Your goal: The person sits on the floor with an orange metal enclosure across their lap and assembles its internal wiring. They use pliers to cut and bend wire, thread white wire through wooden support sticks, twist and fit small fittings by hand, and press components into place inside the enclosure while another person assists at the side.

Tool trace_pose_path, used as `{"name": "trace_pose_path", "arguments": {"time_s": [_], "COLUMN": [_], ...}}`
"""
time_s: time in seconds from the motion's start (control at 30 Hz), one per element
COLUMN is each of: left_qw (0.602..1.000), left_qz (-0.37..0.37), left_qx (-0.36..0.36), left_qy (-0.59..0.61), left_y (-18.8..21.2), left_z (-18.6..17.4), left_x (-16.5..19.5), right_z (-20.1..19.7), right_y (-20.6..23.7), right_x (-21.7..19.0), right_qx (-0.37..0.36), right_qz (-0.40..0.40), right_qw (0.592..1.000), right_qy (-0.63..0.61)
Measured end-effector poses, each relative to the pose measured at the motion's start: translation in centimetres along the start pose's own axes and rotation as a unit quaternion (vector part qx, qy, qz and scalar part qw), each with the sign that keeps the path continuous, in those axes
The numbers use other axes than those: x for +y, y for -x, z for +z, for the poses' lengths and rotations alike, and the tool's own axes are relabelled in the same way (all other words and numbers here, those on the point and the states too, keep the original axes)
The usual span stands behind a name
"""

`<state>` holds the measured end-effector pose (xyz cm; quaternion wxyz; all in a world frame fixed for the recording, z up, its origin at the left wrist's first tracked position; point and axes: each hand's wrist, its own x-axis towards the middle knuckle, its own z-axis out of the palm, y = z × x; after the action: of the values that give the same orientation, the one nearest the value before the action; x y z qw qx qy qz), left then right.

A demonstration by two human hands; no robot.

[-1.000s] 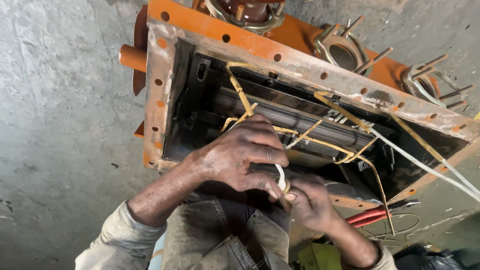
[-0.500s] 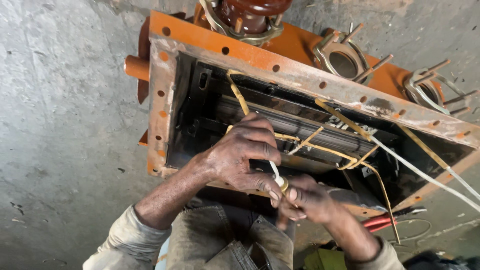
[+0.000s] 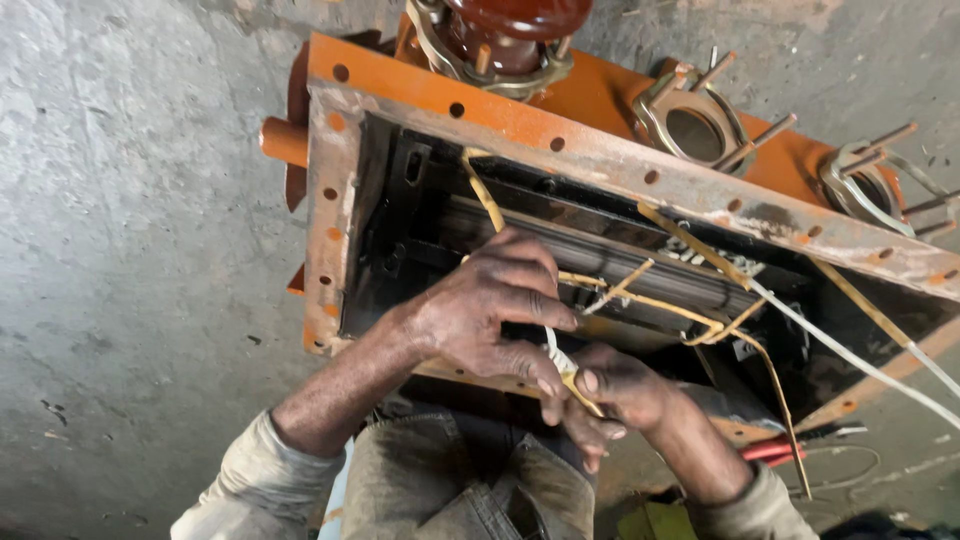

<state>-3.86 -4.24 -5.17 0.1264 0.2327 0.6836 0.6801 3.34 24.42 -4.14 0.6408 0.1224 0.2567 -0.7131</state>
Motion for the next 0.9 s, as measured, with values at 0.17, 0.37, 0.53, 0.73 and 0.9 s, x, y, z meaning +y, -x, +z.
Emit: {"name": "trace_pose_path", "arguments": {"time_s": [0.17,0.37,0.53,0.73,0.9], "left_qw": [0.999,0.998,0.998,0.999,0.999], "left_qz": [-0.018,-0.031,-0.013,-0.05,-0.015], "left_qx": [-0.03,-0.05,0.025,-0.012,-0.003], "left_qy": [0.016,0.008,-0.056,0.016,0.029], "left_y": [0.7,0.6,0.8,2.0,1.7], "left_z": [-0.1,-0.7,-0.9,-1.3,-1.5], "left_x": [-0.9,0.2,-0.2,-2.3,-2.5], "right_z": [0.6,-0.1,-1.7,0.3,1.4], "right_y": [-0.8,-0.5,-0.9,-3.7,-3.6], "right_x": [1.2,1.3,1.2,1.3,-0.3], "right_qx": [0.25,0.212,0.047,0.279,0.275], "right_qz": [-0.257,-0.176,-0.052,-0.252,-0.212], "right_qw": [0.745,0.874,0.993,0.732,0.787], "right_qy": [0.563,0.399,0.091,0.569,0.509]}}
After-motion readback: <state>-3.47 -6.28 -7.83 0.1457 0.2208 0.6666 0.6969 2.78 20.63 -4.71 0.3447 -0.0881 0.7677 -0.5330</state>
